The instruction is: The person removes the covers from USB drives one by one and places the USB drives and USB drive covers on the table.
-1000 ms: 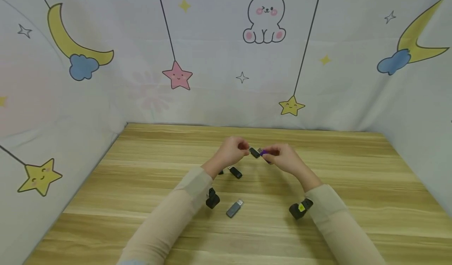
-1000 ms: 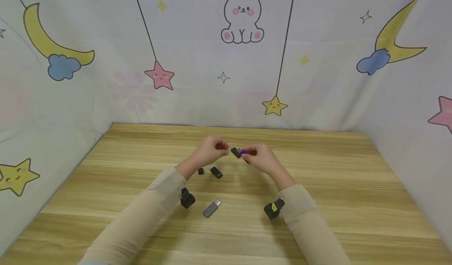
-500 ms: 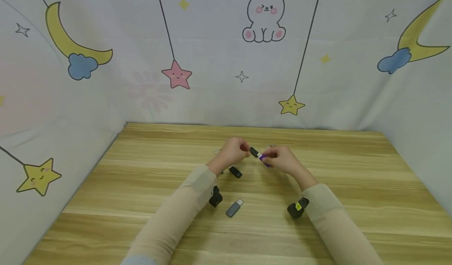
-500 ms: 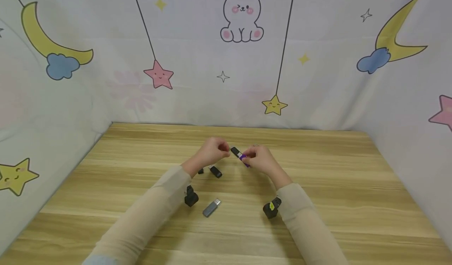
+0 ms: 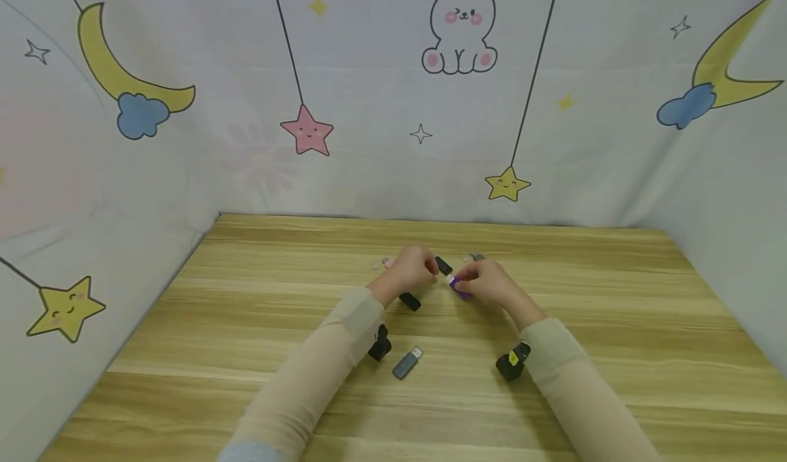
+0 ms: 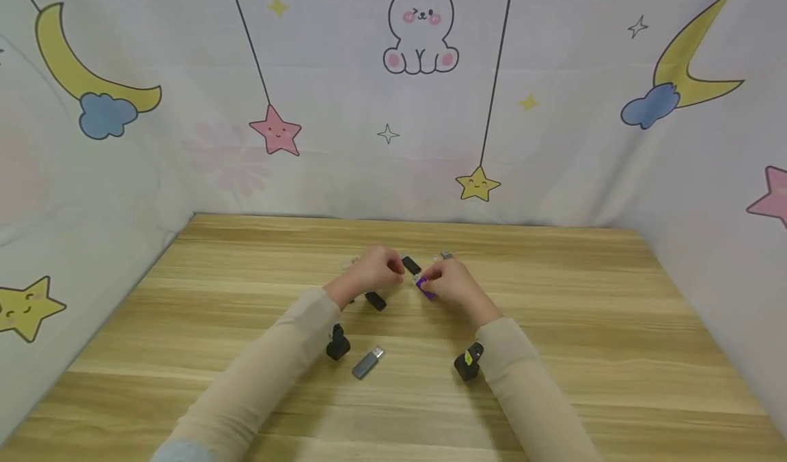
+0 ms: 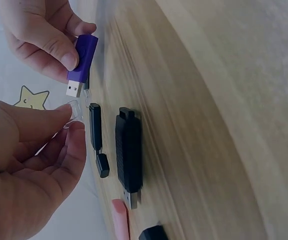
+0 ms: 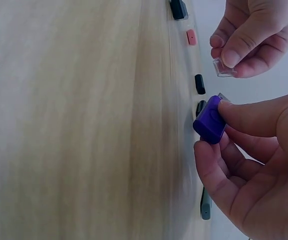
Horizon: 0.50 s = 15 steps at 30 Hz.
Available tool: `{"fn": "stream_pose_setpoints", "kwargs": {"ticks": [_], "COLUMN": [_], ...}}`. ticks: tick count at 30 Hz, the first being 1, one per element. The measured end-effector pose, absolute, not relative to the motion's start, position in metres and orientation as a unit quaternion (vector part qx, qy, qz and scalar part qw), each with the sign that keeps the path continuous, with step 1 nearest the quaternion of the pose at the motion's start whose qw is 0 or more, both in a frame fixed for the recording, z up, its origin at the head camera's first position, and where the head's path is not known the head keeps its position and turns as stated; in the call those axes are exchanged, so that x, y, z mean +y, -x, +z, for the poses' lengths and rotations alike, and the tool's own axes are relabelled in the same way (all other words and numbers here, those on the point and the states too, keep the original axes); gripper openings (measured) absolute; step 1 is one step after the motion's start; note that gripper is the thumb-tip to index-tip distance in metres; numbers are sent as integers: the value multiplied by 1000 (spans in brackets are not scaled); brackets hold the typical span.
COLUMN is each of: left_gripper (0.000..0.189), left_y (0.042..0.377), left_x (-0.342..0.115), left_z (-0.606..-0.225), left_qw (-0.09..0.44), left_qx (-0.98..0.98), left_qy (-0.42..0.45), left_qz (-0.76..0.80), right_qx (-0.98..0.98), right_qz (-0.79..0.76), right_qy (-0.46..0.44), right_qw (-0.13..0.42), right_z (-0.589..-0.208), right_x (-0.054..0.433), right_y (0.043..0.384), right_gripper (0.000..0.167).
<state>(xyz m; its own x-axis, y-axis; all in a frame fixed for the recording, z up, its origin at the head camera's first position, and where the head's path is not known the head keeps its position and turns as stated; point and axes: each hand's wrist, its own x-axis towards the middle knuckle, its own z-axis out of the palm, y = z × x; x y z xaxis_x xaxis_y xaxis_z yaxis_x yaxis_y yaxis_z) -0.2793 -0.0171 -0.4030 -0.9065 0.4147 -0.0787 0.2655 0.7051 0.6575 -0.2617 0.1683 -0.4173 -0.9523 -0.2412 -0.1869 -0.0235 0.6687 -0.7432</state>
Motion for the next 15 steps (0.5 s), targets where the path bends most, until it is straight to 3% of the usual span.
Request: {"fn": "stream_pose_setpoints", "kwargs": {"ticks": [15], "left_gripper": [4], "left_y": [282], "left_x": [-17], "left_z": [-407], "left_qw": [130], "left_qx": [917], "left_qy": [-201], "left_qz": [318], "right_qx": [904], "right_qz": [-395], "right_qy": [89], "right_qw": [136], "right_z": [-421], "right_x": [165], "right_y": [264], "right_gripper": [18]}}
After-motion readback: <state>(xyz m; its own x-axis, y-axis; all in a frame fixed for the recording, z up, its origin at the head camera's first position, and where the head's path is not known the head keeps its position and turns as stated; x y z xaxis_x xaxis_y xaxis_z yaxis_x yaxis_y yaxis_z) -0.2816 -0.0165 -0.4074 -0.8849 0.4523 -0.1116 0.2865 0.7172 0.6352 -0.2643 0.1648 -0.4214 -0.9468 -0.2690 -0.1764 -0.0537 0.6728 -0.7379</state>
